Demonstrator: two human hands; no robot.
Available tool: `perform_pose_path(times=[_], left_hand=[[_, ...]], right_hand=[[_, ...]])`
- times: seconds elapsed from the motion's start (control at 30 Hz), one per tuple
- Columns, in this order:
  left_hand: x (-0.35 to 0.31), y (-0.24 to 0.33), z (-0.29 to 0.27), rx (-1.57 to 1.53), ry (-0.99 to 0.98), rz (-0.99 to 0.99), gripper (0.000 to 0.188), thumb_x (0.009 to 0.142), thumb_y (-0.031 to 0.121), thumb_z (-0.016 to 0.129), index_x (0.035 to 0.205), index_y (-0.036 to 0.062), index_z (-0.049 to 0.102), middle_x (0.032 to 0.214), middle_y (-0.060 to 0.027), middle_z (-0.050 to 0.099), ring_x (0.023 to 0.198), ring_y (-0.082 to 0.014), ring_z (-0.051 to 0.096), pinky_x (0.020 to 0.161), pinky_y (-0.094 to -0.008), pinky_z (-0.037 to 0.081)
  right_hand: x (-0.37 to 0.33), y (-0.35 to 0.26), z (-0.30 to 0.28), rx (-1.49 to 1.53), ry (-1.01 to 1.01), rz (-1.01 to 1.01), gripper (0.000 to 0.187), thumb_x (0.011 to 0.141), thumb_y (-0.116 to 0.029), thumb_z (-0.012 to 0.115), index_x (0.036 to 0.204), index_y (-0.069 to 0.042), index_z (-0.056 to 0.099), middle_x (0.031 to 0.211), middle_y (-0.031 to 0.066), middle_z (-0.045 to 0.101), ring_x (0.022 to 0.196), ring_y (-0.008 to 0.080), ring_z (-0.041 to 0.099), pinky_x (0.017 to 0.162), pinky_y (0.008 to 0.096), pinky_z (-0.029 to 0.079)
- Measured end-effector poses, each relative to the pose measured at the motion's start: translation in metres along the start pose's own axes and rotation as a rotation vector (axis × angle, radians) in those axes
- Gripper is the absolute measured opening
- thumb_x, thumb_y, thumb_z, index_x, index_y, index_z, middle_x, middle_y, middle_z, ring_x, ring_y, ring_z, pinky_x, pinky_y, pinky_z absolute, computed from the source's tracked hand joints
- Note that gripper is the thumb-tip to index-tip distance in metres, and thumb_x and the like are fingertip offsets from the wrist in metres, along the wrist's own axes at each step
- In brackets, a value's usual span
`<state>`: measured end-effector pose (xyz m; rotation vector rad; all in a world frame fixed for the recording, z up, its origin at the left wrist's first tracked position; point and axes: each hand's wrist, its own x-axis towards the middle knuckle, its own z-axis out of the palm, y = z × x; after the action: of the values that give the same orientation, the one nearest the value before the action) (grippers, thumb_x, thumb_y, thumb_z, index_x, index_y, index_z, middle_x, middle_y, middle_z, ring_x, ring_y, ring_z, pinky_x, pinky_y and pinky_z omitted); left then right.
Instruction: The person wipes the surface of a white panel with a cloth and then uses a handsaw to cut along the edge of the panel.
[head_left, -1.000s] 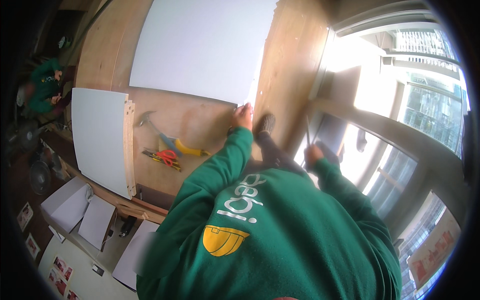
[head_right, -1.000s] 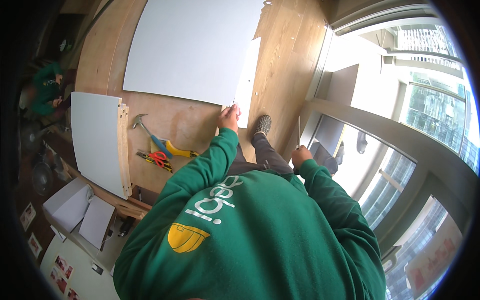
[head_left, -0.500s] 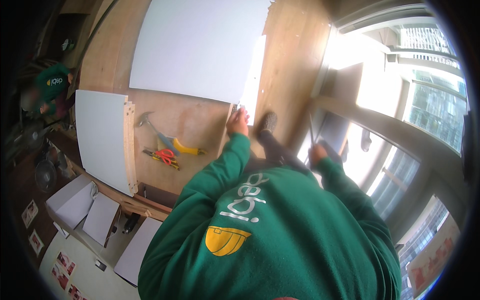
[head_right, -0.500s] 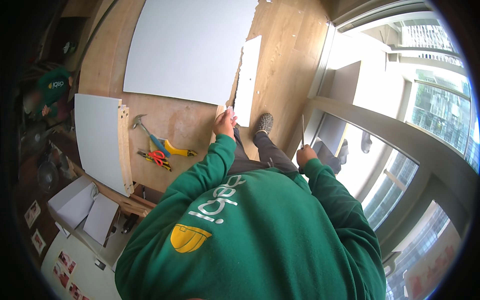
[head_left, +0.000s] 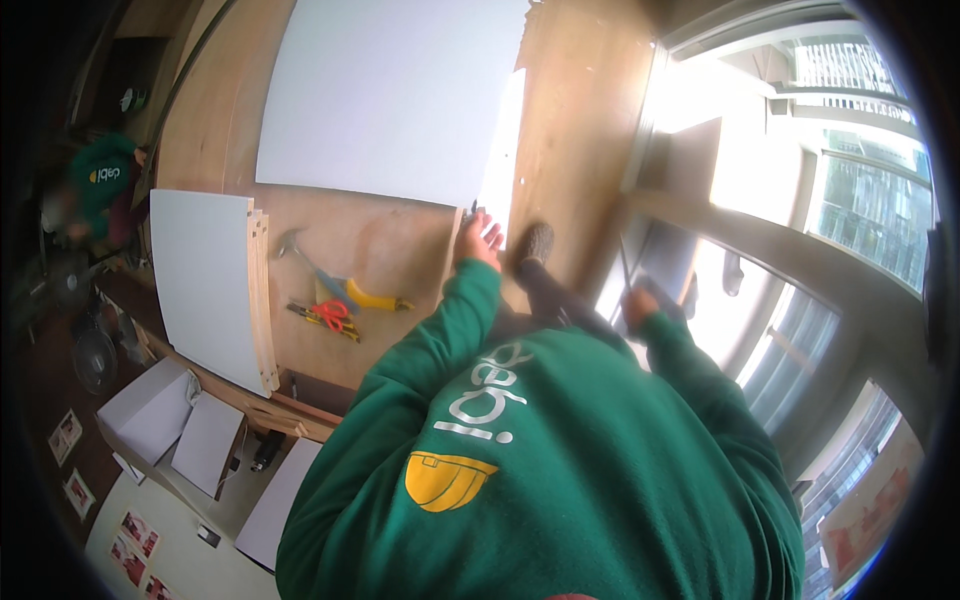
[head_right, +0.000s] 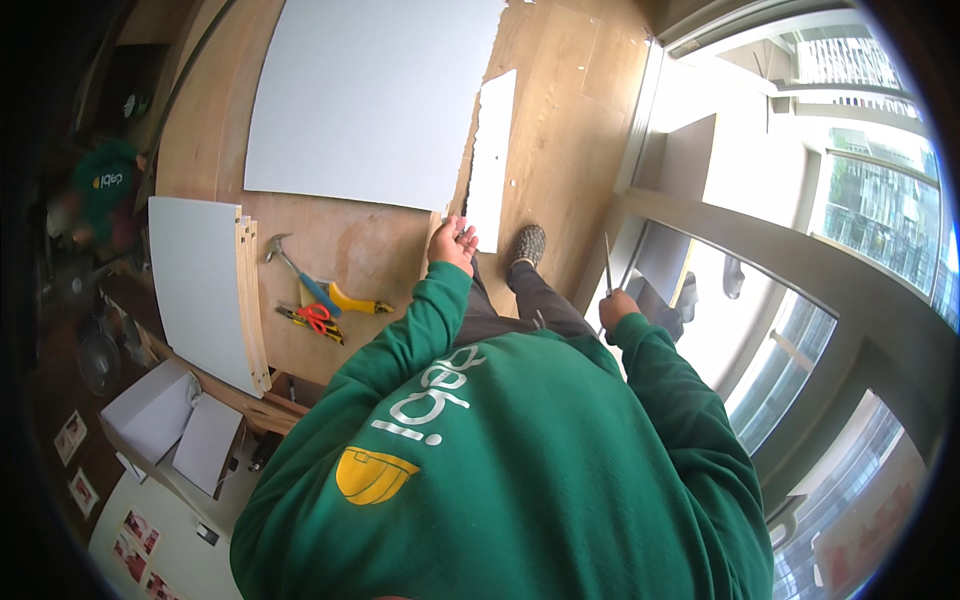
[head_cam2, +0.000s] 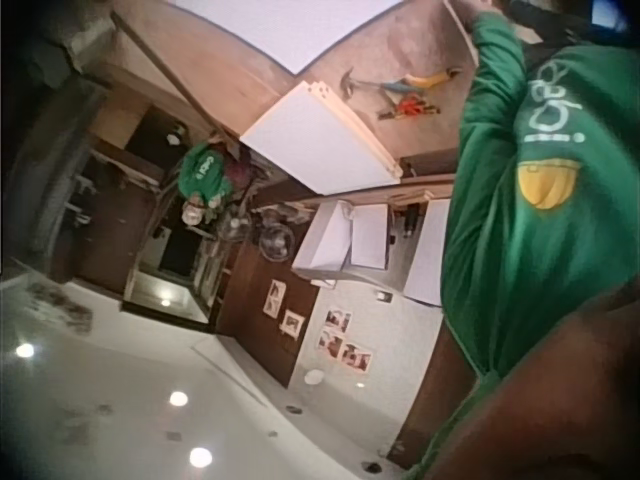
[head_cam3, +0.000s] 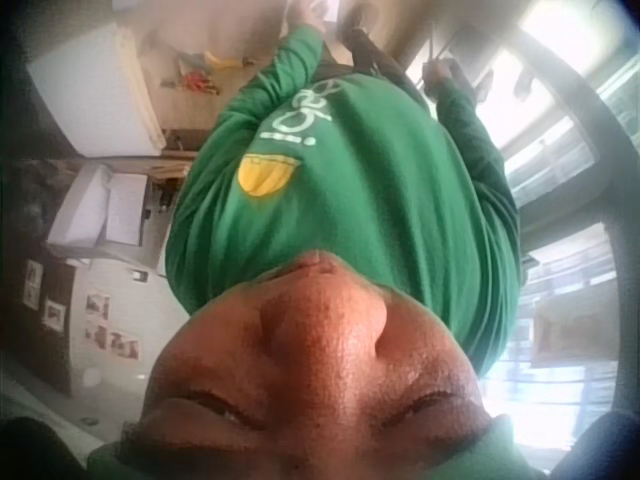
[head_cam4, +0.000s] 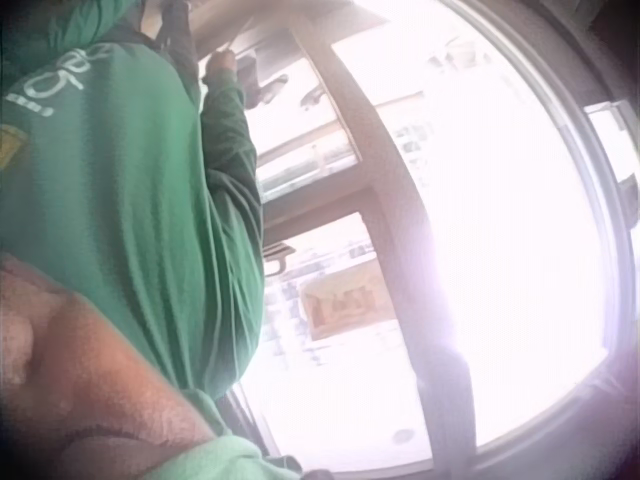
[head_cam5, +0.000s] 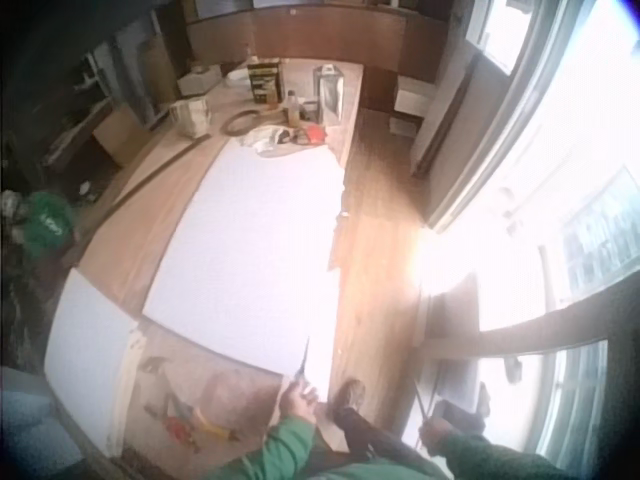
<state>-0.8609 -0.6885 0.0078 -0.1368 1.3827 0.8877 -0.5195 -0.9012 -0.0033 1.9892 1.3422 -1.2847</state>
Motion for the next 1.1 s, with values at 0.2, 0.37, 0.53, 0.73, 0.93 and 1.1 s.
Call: perform_pose_path(times=[0.2,0.37,0.53,0.73,0.93,1.1], left_hand=[[0.004,0.0,-0.011,0.122,0.009,-0.025,0.028,0.097,0.029,0.061,0.116,0.0079,0.059,0.107,-0.0041,0.067,0.093,-0.0173,0.064,0.08,-0.0333,0.052],[-0.011,-0.012,0.003,0.366,-0.043,0.031,0.02,0.093,0.022,0.062,0.098,0.0027,0.064,0.084,-0.0085,0.069,0.07,-0.0167,0.065,0.062,-0.0273,0.052],[-0.015,-0.015,-0.013,0.535,-0.006,0.116,0.02,0.085,0.016,0.058,0.087,-0.0027,0.065,0.074,-0.0107,0.067,0.057,-0.0152,0.061,0.051,-0.028,0.049],[-0.022,-0.013,-0.015,0.797,-0.016,0.231,0.017,0.083,0.014,0.06,0.077,-0.0016,0.06,0.068,-0.0101,0.064,0.052,-0.0156,0.059,0.048,-0.028,0.048],[-0.029,-0.01,-0.025,0.69,0.042,0.294,0.018,0.084,0.004,0.061,0.1,-0.003,0.061,0.075,-0.0103,0.067,0.055,-0.0143,0.06,0.05,-0.0257,0.05],[-0.047,-0.011,-0.039,0.627,0.004,0.111,0.035,0.086,0.0,0.059,0.121,-0.0036,0.059,0.095,-0.0148,0.068,0.071,-0.0181,0.065,0.059,-0.0273,0.052]], right_hand=[[-0.005,-0.016,-0.001,0.029,-0.105,0.045,0.038,0.093,-0.023,0.048,0.115,0.006,0.06,0.104,0.0311,0.067,0.101,0.0457,0.066,0.089,0.0497,0.051],[-0.017,-0.006,0.0,-0.196,-0.123,-0.057,0.031,0.089,-0.02,0.055,0.106,0.003,0.068,0.103,0.026,0.07,0.097,0.0401,0.068,0.088,0.0463,0.054],[-0.038,-0.015,-0.024,-0.532,-0.154,-0.288,0.017,0.081,-0.014,0.065,0.088,-0.003,0.075,0.098,0.0172,0.073,0.09,0.0324,0.069,0.085,0.0406,0.057],[-0.017,0.044,-0.002,-0.697,-0.135,-0.448,0.023,0.064,-0.027,0.078,0.079,-0.009,0.076,0.088,0.0102,0.075,0.088,0.027,0.071,0.082,0.0371,0.056],[0.01,0.078,0.014,-0.715,-0.041,-0.457,0.023,0.065,-0.028,0.078,0.08,-0.01,0.077,0.087,0.0083,0.075,0.084,0.0264,0.072,0.08,0.0346,0.056],[0.023,0.088,0.009,-0.725,0.006,-0.488,0.02,0.07,-0.025,0.077,0.082,-0.009,0.076,0.088,0.0097,0.075,0.085,0.0274,0.072,0.079,0.0364,0.057]])
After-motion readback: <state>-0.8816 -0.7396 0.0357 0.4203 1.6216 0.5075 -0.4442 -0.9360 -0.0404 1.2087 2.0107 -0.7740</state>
